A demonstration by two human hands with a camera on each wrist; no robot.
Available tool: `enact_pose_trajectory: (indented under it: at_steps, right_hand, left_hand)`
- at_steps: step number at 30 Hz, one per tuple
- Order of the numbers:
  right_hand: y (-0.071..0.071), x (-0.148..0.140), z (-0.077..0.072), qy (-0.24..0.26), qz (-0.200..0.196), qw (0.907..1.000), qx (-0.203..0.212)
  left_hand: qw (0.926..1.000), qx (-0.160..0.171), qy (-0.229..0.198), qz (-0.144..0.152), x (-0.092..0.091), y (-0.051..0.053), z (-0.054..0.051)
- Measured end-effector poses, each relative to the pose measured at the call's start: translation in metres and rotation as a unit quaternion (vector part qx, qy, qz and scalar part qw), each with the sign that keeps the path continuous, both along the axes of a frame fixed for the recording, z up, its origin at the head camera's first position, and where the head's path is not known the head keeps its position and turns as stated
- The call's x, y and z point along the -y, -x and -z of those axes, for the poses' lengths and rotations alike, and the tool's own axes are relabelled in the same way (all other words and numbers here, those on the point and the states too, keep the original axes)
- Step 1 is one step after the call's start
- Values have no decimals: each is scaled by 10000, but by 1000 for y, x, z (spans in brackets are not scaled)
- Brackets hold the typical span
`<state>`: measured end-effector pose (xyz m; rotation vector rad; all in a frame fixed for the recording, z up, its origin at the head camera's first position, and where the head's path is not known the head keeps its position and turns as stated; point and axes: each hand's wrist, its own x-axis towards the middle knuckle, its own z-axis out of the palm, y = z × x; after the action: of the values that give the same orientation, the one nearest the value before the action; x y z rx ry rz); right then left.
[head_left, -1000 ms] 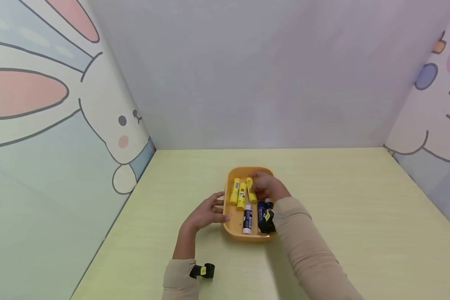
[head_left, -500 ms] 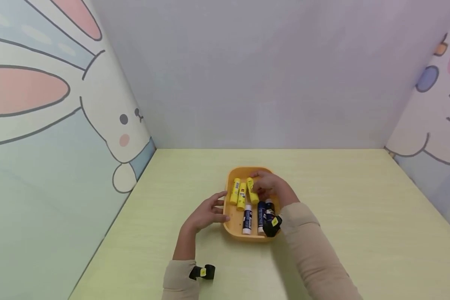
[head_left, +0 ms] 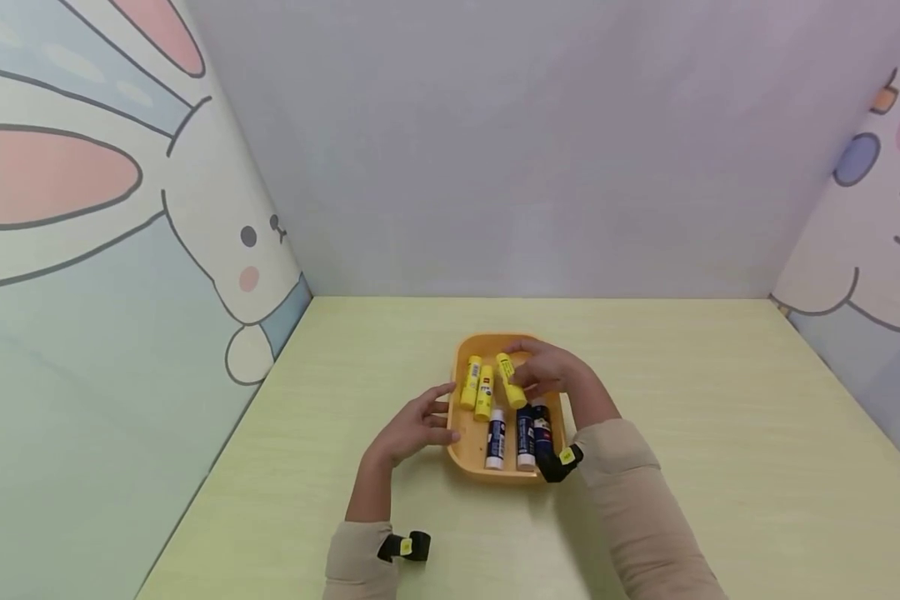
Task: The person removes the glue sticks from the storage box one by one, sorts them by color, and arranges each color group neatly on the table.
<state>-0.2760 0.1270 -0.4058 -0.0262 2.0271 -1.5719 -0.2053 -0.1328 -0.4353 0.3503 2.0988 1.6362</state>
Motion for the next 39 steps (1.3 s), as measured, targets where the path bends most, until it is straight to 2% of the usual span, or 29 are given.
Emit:
enact_pose_trajectory:
  at_steps: [2,4,11,16,24,34,39]
  right_hand:
    - [-4,-3,-1,77,-84,9999,-70]
    - [-5,-5,-2,180,-148,9997,-109]
    - [-8,-13,-5,402,-229,9986,-244]
    - [-12,-19,-6,491,-284,9978,-342]
    - [-18,-22,-10,343,-124,9982,-476]
    - [-19,-37,-11,198,85,9972,-712]
    - [-19,-45,-10,356,179,9967,-702]
  left_hand:
    - [10000,6,81,-29,-1,-1,0]
    - [9999,-23,125,-71,0,2,7]
    - [9999,-125,93,-22,0,1,4]
    - [9998,-178,107,-33,-1,1,7]
    - [9995,-237,201,-113,-2,2,11]
    - [9994,-212,268,-84,0,2,10]
    - [9993,-145,316,-102,1,1,7]
